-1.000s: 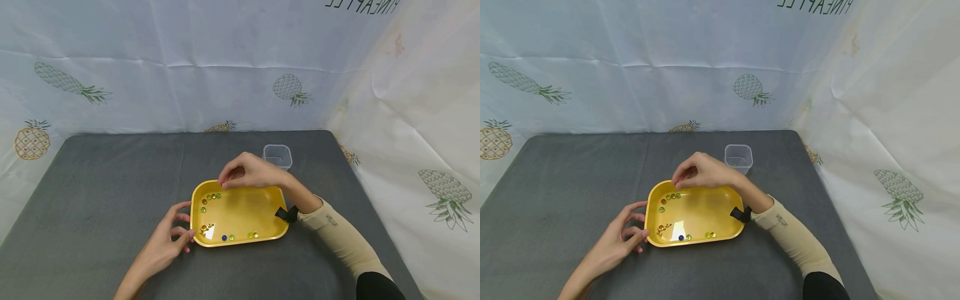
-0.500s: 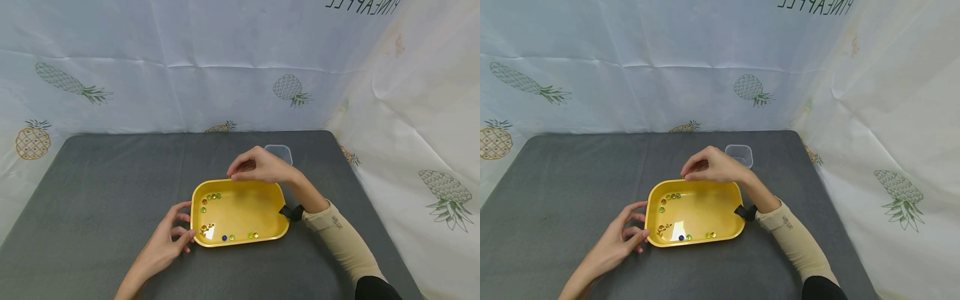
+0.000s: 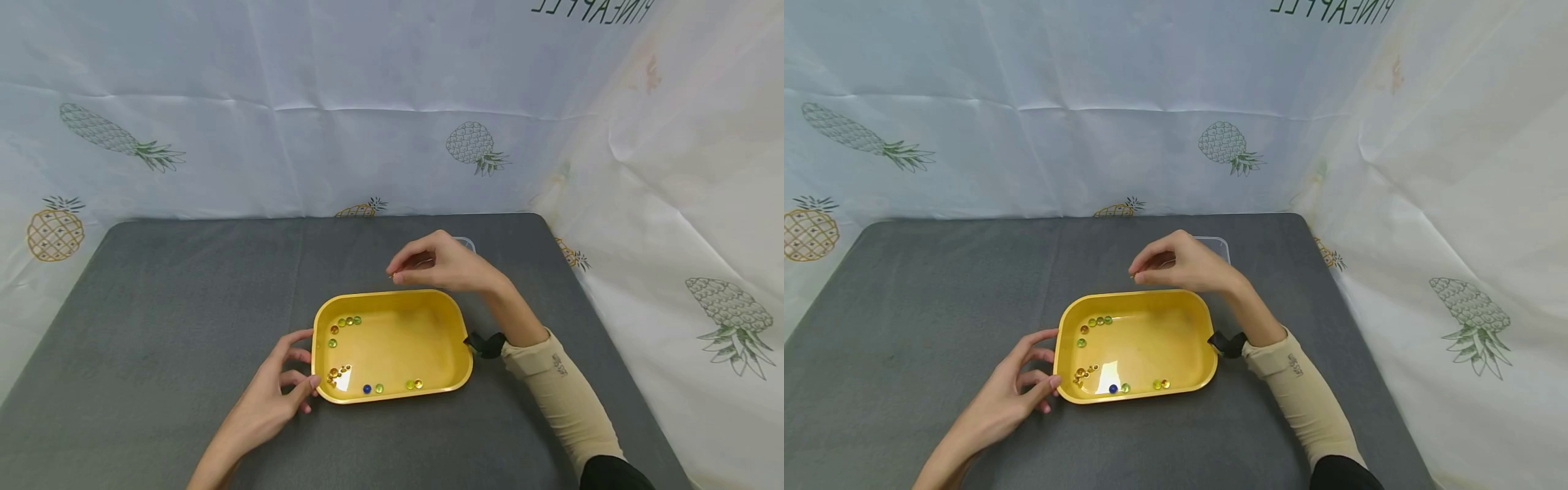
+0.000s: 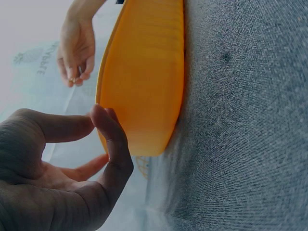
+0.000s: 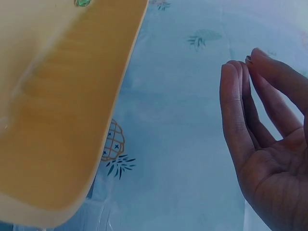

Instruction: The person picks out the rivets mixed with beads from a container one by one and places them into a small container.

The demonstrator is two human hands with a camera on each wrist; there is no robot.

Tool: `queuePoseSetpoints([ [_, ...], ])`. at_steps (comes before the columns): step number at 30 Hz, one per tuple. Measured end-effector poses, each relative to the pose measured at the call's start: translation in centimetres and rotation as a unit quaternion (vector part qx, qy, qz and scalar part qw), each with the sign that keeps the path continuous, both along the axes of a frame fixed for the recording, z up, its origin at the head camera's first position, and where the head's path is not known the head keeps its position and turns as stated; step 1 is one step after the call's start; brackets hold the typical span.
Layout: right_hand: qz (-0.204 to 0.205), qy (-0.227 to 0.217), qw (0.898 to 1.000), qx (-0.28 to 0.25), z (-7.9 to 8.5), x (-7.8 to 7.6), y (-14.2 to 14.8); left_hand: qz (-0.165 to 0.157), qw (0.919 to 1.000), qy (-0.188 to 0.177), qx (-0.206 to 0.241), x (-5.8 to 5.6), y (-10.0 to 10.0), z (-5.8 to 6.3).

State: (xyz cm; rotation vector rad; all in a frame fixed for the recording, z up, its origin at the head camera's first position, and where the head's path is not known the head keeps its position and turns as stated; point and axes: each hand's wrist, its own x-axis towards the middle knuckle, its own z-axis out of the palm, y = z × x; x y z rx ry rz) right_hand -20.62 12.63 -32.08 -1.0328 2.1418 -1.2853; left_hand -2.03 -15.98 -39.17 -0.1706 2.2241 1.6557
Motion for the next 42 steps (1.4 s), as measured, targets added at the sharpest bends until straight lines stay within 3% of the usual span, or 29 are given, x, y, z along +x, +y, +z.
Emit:
queuePoseSetpoints([
  [21,-0.075,0.006,0.997,-0.004,-0.2,-1.4,3.5,-0.001,1.0,-0.001,-0.001,0.0,0.0,0.0],
  [31,-0.105,0.01,0.994,0.002,1.0,-1.0,4.2,-0.001,1.0,0.004,-0.001,0.1,0.0,0.0],
  [42,-0.123,0.023,0.992,0.009,-2.0,-3.3,6.5,0.003,1.0,0.002,-0.005,0.1,0.1,-0.1],
])
